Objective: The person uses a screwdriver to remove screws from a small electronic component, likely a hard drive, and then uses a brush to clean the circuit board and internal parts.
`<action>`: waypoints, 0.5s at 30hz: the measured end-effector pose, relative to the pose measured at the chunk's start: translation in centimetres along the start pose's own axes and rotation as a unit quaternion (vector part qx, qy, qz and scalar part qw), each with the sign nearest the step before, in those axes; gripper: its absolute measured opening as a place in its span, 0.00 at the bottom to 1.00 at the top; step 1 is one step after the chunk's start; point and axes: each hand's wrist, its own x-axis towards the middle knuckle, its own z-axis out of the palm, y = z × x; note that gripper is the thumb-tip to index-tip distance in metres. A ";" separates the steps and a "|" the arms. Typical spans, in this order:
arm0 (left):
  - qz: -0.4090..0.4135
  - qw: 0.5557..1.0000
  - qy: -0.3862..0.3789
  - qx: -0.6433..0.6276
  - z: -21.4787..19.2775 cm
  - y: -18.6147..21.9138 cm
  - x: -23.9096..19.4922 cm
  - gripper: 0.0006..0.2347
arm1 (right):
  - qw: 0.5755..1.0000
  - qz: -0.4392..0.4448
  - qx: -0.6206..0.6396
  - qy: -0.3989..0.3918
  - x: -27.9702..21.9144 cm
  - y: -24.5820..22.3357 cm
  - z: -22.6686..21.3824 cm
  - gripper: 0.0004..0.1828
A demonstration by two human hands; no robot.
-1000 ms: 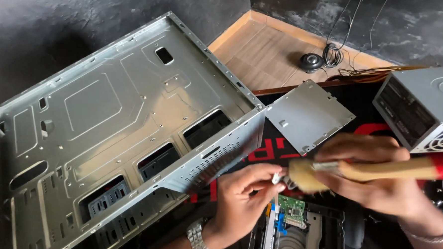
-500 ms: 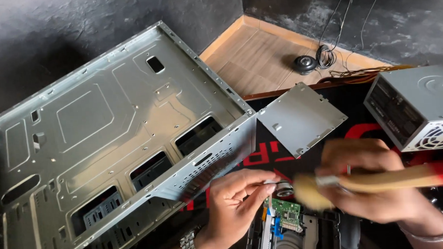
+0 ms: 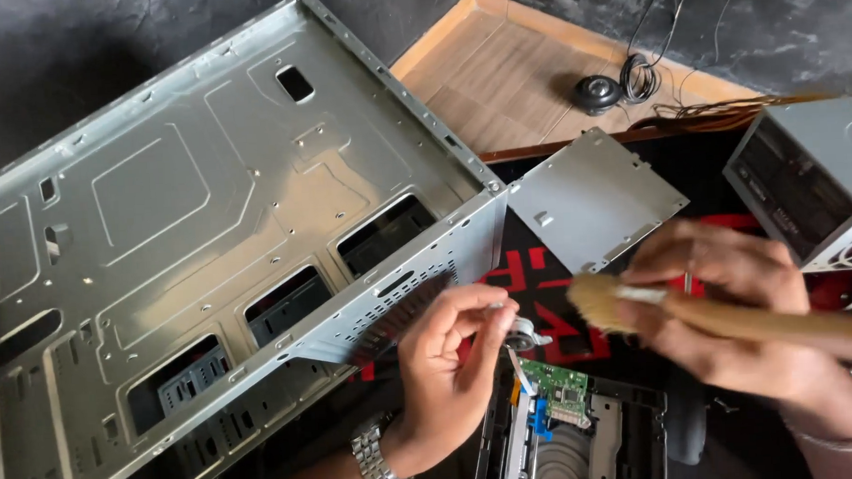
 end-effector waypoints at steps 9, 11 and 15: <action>-0.039 0.998 -0.037 0.014 0.1 1.6 0.2 0.13 | 0.964 0.020 -0.027 -0.263 -0.7 0.7 2.3 0.09; -0.124 0.990 -0.024 -0.055 0.2 1.4 -0.2 0.12 | 0.931 0.054 -0.130 -0.336 -2.0 2.0 3.1 0.07; -0.240 0.960 -0.020 -0.143 0.0 1.9 -0.3 0.19 | 0.957 -0.001 -0.002 -0.292 -0.6 1.5 2.9 0.06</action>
